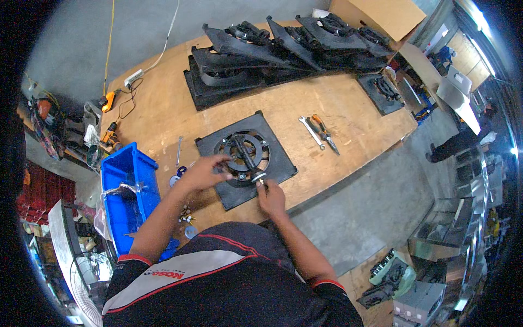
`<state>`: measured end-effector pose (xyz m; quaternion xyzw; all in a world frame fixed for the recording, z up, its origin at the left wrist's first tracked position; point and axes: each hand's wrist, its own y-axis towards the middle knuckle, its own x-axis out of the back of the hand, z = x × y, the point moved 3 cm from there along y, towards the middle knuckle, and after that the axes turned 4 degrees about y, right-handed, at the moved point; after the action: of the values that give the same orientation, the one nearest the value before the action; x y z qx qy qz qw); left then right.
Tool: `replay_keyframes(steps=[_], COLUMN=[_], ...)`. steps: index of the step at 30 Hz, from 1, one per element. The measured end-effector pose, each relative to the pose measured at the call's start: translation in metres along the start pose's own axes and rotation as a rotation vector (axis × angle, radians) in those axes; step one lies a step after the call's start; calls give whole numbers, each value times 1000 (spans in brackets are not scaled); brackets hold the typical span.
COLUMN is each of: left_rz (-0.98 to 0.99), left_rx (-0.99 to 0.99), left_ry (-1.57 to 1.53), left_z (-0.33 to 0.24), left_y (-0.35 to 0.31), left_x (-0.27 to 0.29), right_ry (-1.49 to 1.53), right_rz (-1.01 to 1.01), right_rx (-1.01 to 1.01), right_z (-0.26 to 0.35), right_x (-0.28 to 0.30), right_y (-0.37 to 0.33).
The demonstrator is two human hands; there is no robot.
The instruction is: The person assembles a black plastic fan housing by inserting small white plastic components into the central hub and securing them with a wrench. They then move to a storage area and place wrapped items into red crates.
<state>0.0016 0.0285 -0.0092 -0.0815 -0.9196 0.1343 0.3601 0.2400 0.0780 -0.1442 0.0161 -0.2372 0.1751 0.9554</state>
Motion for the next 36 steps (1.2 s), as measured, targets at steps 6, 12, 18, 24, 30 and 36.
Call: replay_keyframes(steps=[6, 12, 18, 24, 30, 36], left_rz=[-197, -49, -21, 104, 189, 295], left_rx=[-449, -548, -637, -663, -595, -542], left_ry=[374, 438, 447, 471, 427, 468], left_z=[-5, -1, -2, -10, -12, -19], left_y=[44, 70, 72, 86, 87, 99], left_x=[-66, -72, -70, -64, -57, -57], right_ry=[-31, -63, -298, 133, -315, 584], right_rz=[9, -2, -45, 167, -175, 349], right_rx=[52, 43, 199, -86, 392, -455], right_z=[-3, 6, 43, -9, 32, -3], right_x=[0, -4, 10, -6, 8, 0], right_y=[2, 6, -7, 12, -5, 11])
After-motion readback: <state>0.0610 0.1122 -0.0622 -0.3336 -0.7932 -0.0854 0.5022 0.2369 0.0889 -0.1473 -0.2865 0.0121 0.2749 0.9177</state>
